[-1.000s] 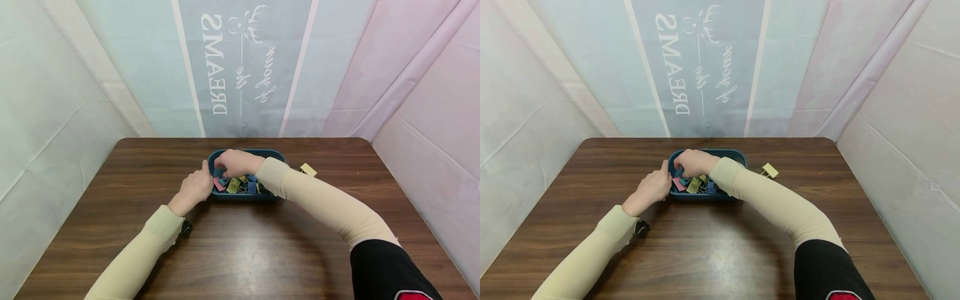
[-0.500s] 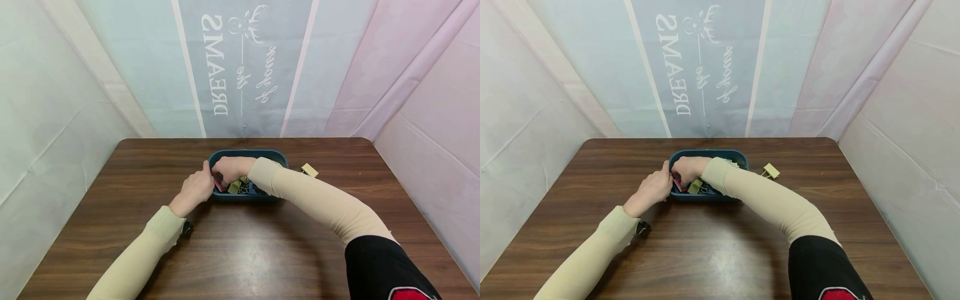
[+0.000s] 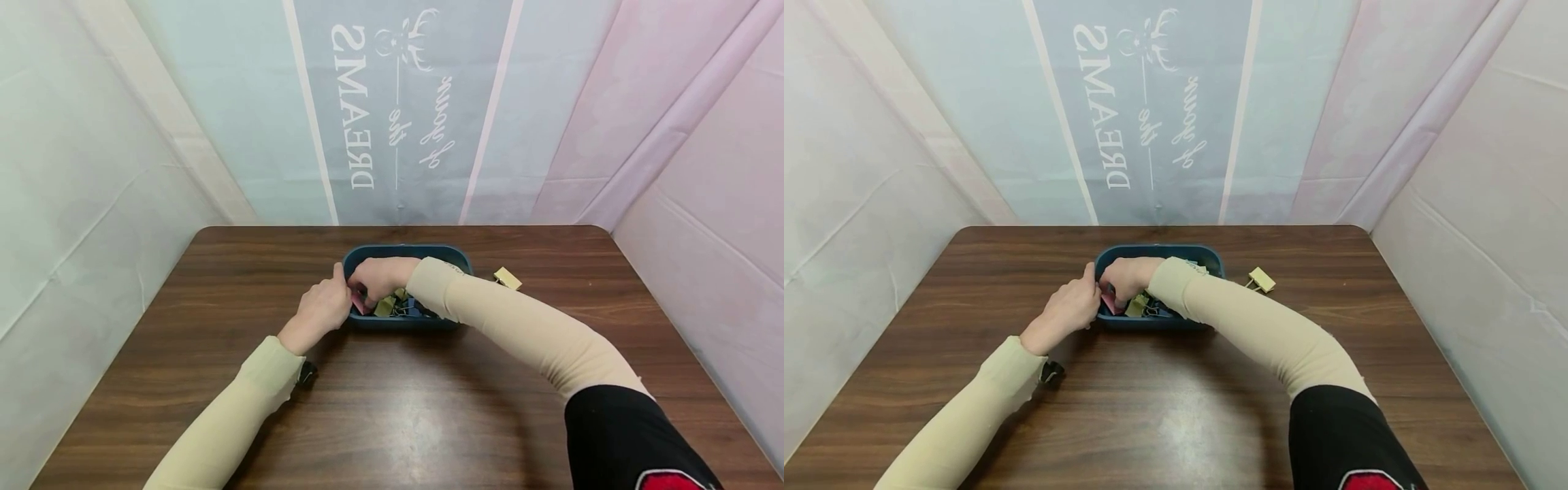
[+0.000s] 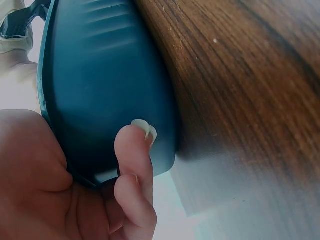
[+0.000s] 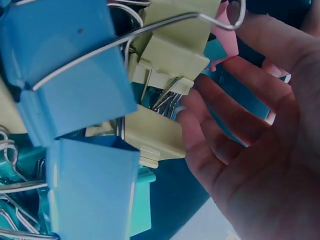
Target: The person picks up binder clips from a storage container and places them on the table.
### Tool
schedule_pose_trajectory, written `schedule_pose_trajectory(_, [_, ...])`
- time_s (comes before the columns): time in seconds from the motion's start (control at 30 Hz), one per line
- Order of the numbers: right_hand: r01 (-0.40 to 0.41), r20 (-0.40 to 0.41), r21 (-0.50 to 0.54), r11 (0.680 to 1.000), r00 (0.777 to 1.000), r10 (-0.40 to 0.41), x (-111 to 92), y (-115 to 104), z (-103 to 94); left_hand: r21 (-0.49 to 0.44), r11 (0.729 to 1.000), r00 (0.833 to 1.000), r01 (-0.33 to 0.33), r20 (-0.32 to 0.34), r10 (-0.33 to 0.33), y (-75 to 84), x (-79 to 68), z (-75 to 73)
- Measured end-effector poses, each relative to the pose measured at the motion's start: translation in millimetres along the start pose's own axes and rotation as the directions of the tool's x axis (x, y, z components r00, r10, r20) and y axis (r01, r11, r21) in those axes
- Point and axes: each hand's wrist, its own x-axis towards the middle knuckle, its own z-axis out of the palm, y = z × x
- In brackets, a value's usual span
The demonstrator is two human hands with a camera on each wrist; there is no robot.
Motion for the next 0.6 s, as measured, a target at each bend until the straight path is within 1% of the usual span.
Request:
schedule_pose_trajectory(0.2, [0.015,-0.023,0.049,0.999,1.000,-0.014,-3,2,0.7,-0.008,1.000,1.000,0.008,0.002,-0.008,1.8,-0.2,-0.7])
schedule_pose_trajectory(0.47, [0.032,-0.059,-0.022,0.999,0.998,-0.033,-13,3,-5.3,0.005,1.000,1.000,0.011,0.006,-0.011,2.0,-0.2,-0.9])
schedule_pose_trajectory(0.6, [0.050,-0.087,0.027,0.998,0.995,-0.047,-17,6,-7.8,0.004,1.000,1.000,0.020,0.008,-0.020,2.0,0.5,-0.2])
